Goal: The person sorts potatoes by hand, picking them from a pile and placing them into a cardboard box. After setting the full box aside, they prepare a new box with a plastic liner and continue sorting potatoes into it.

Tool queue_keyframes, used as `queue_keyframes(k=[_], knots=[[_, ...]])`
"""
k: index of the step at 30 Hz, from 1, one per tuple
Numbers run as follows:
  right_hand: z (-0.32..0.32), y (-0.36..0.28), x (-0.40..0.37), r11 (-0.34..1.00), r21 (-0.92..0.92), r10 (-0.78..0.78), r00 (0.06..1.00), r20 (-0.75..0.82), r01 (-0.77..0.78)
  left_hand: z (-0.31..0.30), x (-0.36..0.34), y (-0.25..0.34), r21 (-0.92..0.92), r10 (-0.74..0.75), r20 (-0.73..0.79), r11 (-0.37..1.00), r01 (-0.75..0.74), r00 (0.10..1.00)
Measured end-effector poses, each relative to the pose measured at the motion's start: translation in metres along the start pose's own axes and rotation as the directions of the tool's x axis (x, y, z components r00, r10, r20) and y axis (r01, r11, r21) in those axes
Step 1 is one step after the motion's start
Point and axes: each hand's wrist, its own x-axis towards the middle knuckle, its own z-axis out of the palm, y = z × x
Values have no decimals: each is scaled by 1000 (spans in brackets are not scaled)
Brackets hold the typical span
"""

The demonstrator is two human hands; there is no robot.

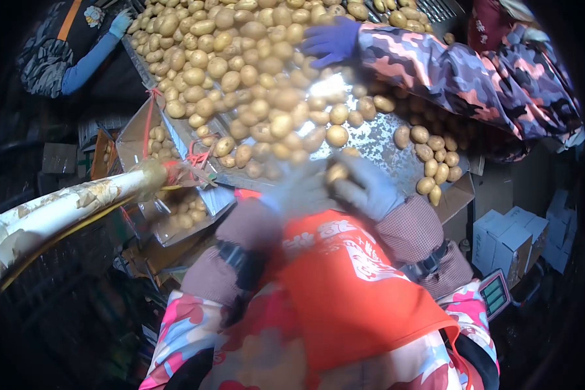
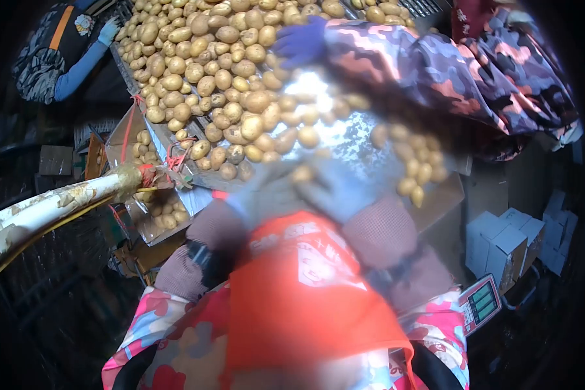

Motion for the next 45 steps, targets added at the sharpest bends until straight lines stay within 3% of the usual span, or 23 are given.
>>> queue_keyframes(k=[3,5,6,7,8,10,11,13,16,19,22,26,28,31,33,35,36,38,40,42,43,44,45], knots=[[-8,6,41,956,-74,-283,959,20,283,-50,36,-34,656,413,420,478,-585,808],[-21,36,89,976,-156,-176,972,-157,152,-57,24,-11,492,257,149,818,-297,955],[-35,18,105,955,-284,30,983,-184,-83,-67,15,-1,610,344,140,708,-354,929],[-27,43,120,916,-399,-85,960,-267,-30,-77,7,10,720,428,130,580,-382,895],[-7,51,120,860,-511,-151,951,-269,-8,-100,3,15,892,598,337,45,-450,727],[26,54,115,703,-711,-275,926,-260,9,-94,-9,28,928,720,259,-2,-372,644],[27,57,120,756,-653,-272,928,-253,43,-57,-20,42,790,666,-88,500,-355,741],[27,22,59,751,-607,-394,914,-96,260,-61,-11,51,519,478,-269,803,-293,836],[2,36,47,964,-192,-127,955,268,182,-121,28,35,664,520,-98,669,-334,848],[-24,35,100,979,-195,45,997,-67,-57,-58,32,26,635,488,-118,707,-312,865],[-33,20,191,915,-384,71,987,-143,-122,-41,51,8,679,459,-45,665,-309,887],[-24,34,231,628,-778,172,979,108,-25,-52,66,-3,833,361,172,443,-331,917],[-20,37,234,646,-752,269,961,67,-128,-68,56,1,679,438,140,611,-408,888],[-20,73,212,813,-554,190,981,-36,-178,-79,18,34,372,467,52,811,-451,883],[-37,76,212,951,-12,304,943,-135,-308,-82,-12,58,401,540,53,759,-513,840],[-57,23,205,761,525,527,835,-157,-381,-96,-19,64,386,505,5,795,-467,863],[-72,49,229,946,162,322,887,-332,-282,-97,-17,67,383,483,-10,811,-443,876],[-96,58,254,992,-79,68,941,-333,-100,-101,5,58,342,478,-29,830,-440,878],[-98,69,284,815,-569,66,994,-87,-104,-99,10,56,336,481,-27,830,-445,877],[-93,101,311,807,-589,83,996,27,-51,-94,4,59,355,498,-7,812,-463,867],[-91,139,321,922,-384,54,998,15,-44,-97,4,61,328,508,4,813,-481,861],[-90,76,310,890,75,444,893,76,-449,-100,2,61,298,517,14,815,-496,856],[-88,7,299,515,485,759,639,124,-707,-102,2,58,268,516,28,821,-504,856]])
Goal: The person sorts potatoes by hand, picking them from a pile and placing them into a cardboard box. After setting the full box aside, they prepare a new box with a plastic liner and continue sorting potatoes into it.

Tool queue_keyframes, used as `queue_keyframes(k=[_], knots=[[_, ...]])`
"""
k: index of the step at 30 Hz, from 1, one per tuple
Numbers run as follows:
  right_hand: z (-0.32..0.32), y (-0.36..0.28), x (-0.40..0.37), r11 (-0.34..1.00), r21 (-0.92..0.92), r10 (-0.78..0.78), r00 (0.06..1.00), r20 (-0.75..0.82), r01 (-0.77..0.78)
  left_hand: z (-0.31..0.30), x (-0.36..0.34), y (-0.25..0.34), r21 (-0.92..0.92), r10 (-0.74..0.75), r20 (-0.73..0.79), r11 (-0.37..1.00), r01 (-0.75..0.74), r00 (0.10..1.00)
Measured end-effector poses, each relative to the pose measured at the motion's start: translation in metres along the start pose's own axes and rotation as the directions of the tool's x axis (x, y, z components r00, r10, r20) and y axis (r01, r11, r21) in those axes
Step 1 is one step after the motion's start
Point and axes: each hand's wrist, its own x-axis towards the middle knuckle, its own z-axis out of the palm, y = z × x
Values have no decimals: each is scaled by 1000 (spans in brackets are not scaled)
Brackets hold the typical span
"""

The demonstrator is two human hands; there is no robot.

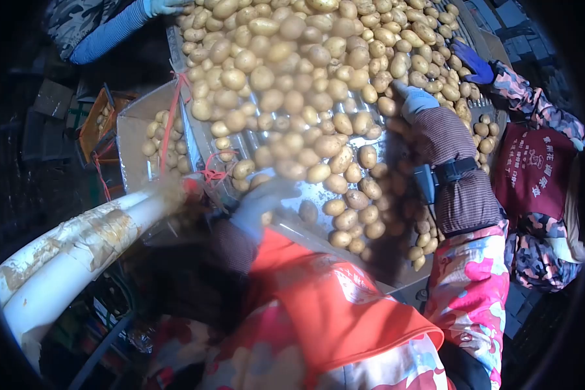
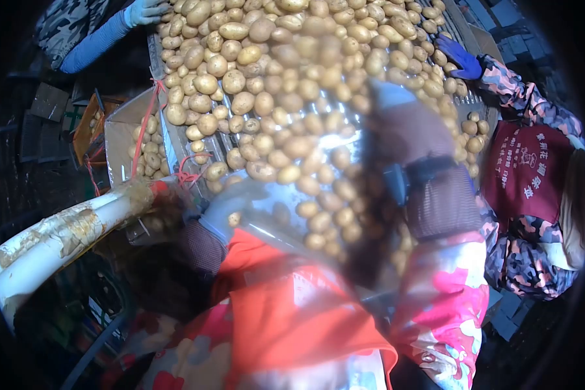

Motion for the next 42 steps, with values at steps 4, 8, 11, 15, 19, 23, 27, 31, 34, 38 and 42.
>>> queue_keyframes(k=[4,8,11,15,19,23,27,31,34,38,42], knots=[[-13,17,40,302,-879,-462,863,203,368,-7,5,-8,2,58,-11,998,-58,998],[-29,50,61,-17,-890,-560,733,385,455,-6,10,-5,31,77,-3,997,-77,997],[-3,58,-34,252,-753,-656,679,329,608,8,12,1,-9,-70,-26,998,70,997],[20,109,-101,460,-430,-474,624,621,777,23,25,-29,-107,-97,174,987,117,980],[16,109,-93,562,-362,-493,653,576,744,50,3,-27,37,9,182,999,-16,983],[-9,58,-14,719,-204,-668,742,64,665,20,-22,-12,98,19,262,994,-46,965],[3,-36,3,459,-783,-650,759,25,419,-7,-15,-45,-200,-87,71,975,100,994],[13,-16,70,58,-920,-778,595,201,387,8,-30,-22,461,48,-73,887,-9,996],[1,-1,85,35,-917,-855,488,178,396,7,-28,-31,524,189,-30,839,-145,982],[-31,28,50,713,-331,-641,766,49,618,14,-15,-34,-81,-94,-83,993,87,992],[1,81,-93,865,-42,-483,852,199,500,27,-9,-33,-184,-82,108,978,101,991]])
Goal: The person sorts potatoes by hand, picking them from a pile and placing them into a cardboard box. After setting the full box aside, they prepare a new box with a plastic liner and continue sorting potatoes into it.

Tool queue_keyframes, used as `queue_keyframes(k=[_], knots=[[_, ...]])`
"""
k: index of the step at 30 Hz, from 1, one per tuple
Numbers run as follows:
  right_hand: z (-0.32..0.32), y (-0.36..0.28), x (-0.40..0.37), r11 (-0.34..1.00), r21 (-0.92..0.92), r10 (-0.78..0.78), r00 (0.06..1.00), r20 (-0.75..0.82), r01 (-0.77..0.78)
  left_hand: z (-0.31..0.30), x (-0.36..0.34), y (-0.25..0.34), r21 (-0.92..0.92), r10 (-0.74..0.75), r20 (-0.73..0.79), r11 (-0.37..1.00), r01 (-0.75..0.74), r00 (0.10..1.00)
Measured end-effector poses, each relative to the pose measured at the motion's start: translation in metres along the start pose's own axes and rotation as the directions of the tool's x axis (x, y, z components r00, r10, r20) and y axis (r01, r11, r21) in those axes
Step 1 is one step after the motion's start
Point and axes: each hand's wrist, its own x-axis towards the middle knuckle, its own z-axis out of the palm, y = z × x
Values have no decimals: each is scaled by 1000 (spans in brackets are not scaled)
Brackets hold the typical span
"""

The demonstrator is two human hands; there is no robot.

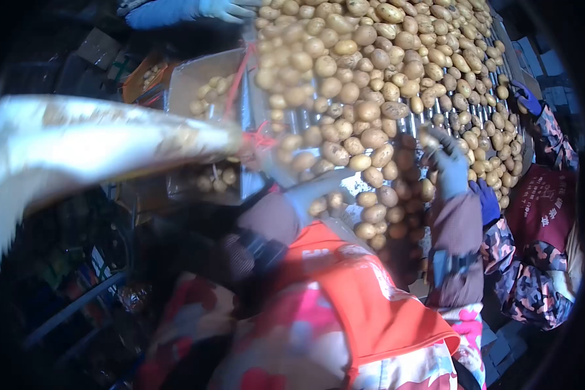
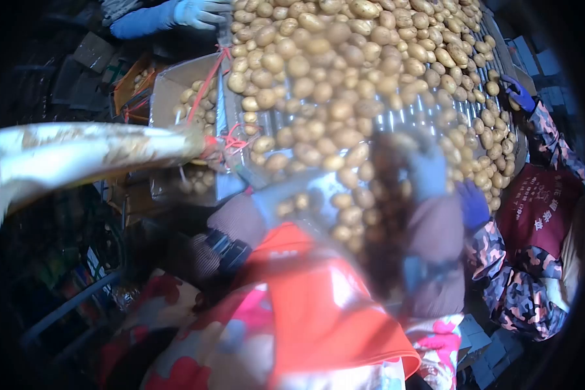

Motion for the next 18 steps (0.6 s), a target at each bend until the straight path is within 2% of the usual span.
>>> queue_keyframes(k=[1,3,4,6,7,8,9,10,11,12,13,14,15,16,17,18], knots=[[20,-1,-29,1000,2,18,997,69,-18,12,5,3,-90,-88,-45,992,83,995],[62,11,-78,996,73,-63,946,317,42,15,10,-10,-83,-123,-8,989,122,992],[75,26,-89,936,-97,-279,879,387,339,8,11,-5,212,-93,119,975,66,989],[90,29,-108,783,-236,-393,752,530,575,-5,3,-22,59,-211,71,976,207,975],[93,23,-118,808,-242,-326,750,575,537,-18,3,-32,-28,-267,54,963,269,962],[99,13,-129,829,-247,-261,739,621,501,-31,-3,-36,38,-220,140,975,217,965],[101,3,-139,973,-140,-59,785,617,183,-44,-10,-40,94,-171,225,984,153,959],[106,-7,-147,985,-50,158,741,653,-166,-31,-45,-30,-5,-62,213,998,64,975],[117,-20,-158,992,-45,120,797,591,-115,-25,-77,-24,-103,59,184,994,-41,981],[118,1,-146,996,7,70,800,595,-93,-34,-100,-21,-206,145,110,971,-120,983],[110,19,-137,999,-40,52,830,556,-35,-47,-137,-19,-258,204,-129,938,-231,971],[98,45,-127,997,-55,74,860,504,-53,-56,-182,-19,-294,230,-352,893,-341,907],[86,57,-120,997,-64,76,838,541,-49,-112,-188,-47,-560,405,-249,681,-472,880],[83,63,-122,998,-56,65,836,545,-41,-169,-194,-76,-852,569,-130,355,-385,812],[81,69,-123,998,-47,54,834,549,-33,-226,-200,-104,-983,702,-11,124,-137,712],[85,68,-129,997,-59,74,822,565,-50,-238,-251,-97,-859,727,-298,79,-505,619]])
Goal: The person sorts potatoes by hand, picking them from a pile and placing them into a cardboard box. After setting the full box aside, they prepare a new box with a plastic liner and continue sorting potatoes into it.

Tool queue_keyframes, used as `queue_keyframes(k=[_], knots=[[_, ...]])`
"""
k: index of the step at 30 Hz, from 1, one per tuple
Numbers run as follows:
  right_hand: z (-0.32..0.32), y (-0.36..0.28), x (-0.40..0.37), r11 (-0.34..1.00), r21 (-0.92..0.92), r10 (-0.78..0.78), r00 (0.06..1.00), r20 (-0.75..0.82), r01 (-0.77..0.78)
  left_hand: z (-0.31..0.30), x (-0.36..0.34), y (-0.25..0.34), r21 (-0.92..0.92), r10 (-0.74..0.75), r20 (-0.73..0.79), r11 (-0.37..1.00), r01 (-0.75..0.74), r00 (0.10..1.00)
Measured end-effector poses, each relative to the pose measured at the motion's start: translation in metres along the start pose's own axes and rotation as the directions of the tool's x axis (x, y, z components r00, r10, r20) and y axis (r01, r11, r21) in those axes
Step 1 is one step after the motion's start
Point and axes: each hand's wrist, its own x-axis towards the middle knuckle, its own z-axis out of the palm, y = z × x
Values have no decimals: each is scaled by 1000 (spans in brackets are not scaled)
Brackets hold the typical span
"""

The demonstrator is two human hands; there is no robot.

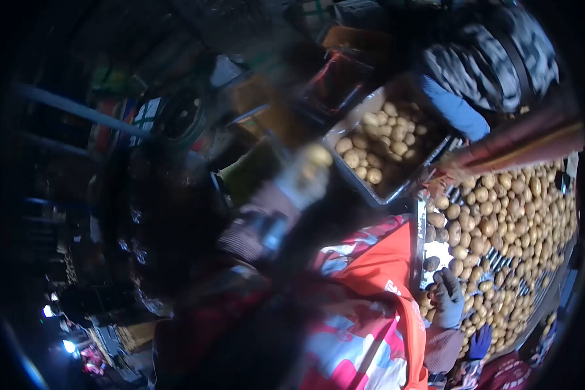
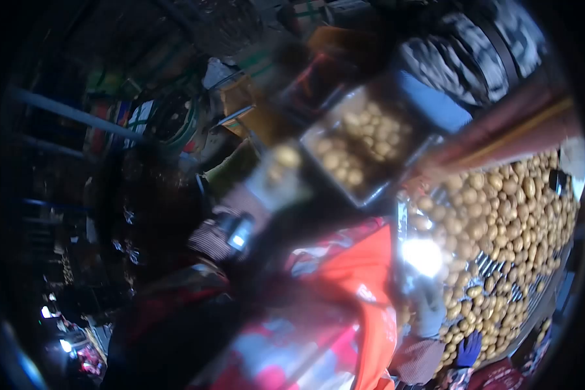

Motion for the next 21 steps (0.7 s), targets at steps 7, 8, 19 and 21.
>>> queue_keyframes(k=[7,8,19,21], knots=[[23,16,33,987,-163,-12,1000,-20,9,121,28,122,918,837,-179,331,-218,516],[19,24,39,983,-181,-35,999,-19,31,109,38,93,995,833,-91,95,21,546],[29,-5,0,987,150,91,963,-253,-54,85,174,16,-58,324,-69,-946,320,944],[27,-9,1,990,132,77,952,-295,-40,92,201,17,-134,214,-108,-971,199,971]])
